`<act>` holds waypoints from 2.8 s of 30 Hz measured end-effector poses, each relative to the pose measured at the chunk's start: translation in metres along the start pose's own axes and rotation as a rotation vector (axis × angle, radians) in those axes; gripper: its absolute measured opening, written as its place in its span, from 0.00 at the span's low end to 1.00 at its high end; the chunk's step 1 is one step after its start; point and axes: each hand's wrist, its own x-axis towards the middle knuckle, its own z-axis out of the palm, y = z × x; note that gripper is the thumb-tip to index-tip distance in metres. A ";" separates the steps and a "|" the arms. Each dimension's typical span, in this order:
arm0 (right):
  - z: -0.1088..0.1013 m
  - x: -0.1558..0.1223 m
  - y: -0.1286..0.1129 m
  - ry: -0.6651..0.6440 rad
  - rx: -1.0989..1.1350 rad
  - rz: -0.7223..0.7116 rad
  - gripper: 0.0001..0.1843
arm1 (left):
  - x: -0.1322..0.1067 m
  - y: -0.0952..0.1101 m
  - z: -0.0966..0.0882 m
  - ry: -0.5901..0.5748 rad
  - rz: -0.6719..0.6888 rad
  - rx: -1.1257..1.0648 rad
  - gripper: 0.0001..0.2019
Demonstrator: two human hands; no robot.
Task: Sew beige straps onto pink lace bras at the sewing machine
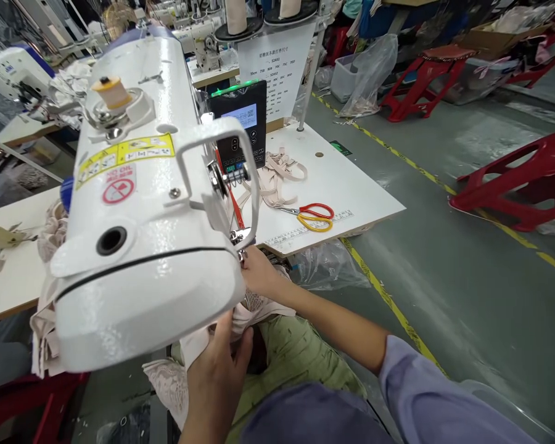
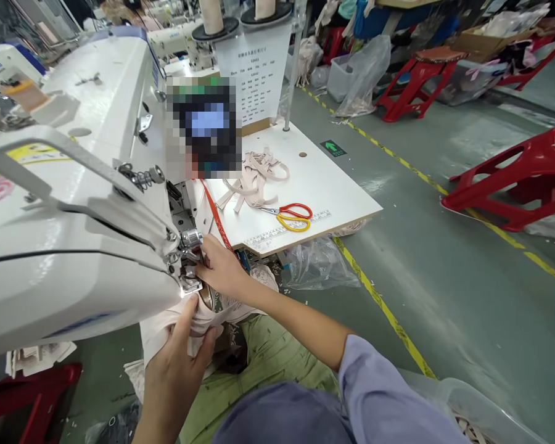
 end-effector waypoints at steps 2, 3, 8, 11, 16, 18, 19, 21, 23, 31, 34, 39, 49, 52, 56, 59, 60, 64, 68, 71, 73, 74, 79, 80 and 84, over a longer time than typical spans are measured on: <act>0.001 0.001 -0.002 -0.006 -0.022 -0.025 0.13 | -0.001 -0.002 -0.001 -0.008 -0.019 -0.025 0.27; 0.002 0.002 -0.003 -0.005 -0.034 -0.028 0.12 | -0.001 -0.004 -0.001 -0.008 -0.026 -0.040 0.27; 0.000 -0.011 -0.007 0.053 0.114 0.130 0.14 | -0.006 -0.010 0.005 0.139 -0.015 -0.196 0.34; -0.009 -0.035 -0.011 0.081 0.315 0.215 0.19 | -0.010 -0.013 0.014 0.200 -0.034 -0.237 0.42; -0.023 -0.093 -0.021 -0.092 0.139 0.227 0.18 | -0.037 -0.003 0.040 0.265 0.178 -0.198 0.45; -0.024 -0.113 -0.026 -0.134 0.133 0.245 0.19 | -0.055 0.006 0.051 0.235 0.291 -0.190 0.47; -0.023 -0.121 -0.027 -0.130 0.179 0.286 0.20 | -0.064 0.010 0.055 0.185 0.323 -0.205 0.48; -0.024 -0.133 -0.030 -0.086 0.323 0.395 0.21 | -0.077 0.014 0.057 0.034 0.332 -0.293 0.49; -0.028 -0.139 -0.032 -0.055 0.474 0.477 0.23 | -0.082 0.012 0.051 -0.170 0.293 -0.444 0.46; -0.047 -0.141 -0.046 -0.334 0.606 0.404 0.23 | -0.048 0.007 -0.019 0.062 0.476 -0.498 0.17; -0.048 -0.137 -0.053 -0.561 0.355 0.211 0.19 | -0.034 0.017 -0.022 -0.064 0.587 -0.301 0.14; -0.036 -0.141 -0.043 -0.500 -0.544 -0.217 0.14 | -0.014 0.006 0.012 -0.494 -0.053 -0.754 0.19; -0.028 -0.147 -0.024 -0.191 -0.446 -0.189 0.11 | -0.025 -0.010 0.042 -0.556 -0.263 -1.391 0.20; -0.023 -0.155 -0.031 -0.089 -0.331 -0.086 0.13 | -0.030 -0.009 0.035 -0.475 -0.211 -1.350 0.18; -0.013 -0.157 -0.034 -0.162 -0.293 0.002 0.12 | -0.032 -0.010 0.035 -0.355 -0.133 -1.185 0.16; -0.012 -0.153 -0.034 -0.171 -0.312 0.042 0.12 | -0.035 -0.010 0.038 -0.299 -0.114 -1.094 0.16; -0.012 -0.152 -0.034 -0.180 -0.318 0.047 0.12 | -0.036 -0.009 0.039 -0.285 -0.112 -1.081 0.15; -0.011 -0.152 -0.033 -0.151 -0.309 -0.004 0.09 | -0.039 -0.006 0.040 -0.242 -0.106 -1.051 0.16; -0.001 -0.160 -0.027 -0.078 -0.312 -0.127 0.09 | -0.035 -0.008 0.051 -0.218 -0.154 -1.075 0.18; -0.007 -0.155 -0.006 -0.220 -0.356 -0.237 0.10 | -0.028 -0.016 0.060 -0.254 -0.221 -1.115 0.21; -0.031 -0.135 0.018 -0.279 -0.517 -0.146 0.12 | -0.024 -0.022 0.063 -0.299 -0.258 -1.176 0.21; -0.049 -0.120 0.030 -0.248 -0.638 -0.050 0.14 | -0.023 -0.025 0.063 -0.318 -0.278 -1.209 0.21; -0.154 -0.031 0.080 -0.035 -1.029 0.307 0.22 | -0.023 -0.032 0.056 -0.326 -0.364 -1.352 0.22; -0.168 -0.019 0.085 -0.063 -1.048 0.326 0.22 | -0.024 -0.032 0.055 -0.345 -0.372 -1.384 0.21; -0.189 -0.010 0.093 -0.223 -1.070 0.333 0.16 | -0.028 -0.030 0.053 -0.400 -0.418 -1.579 0.18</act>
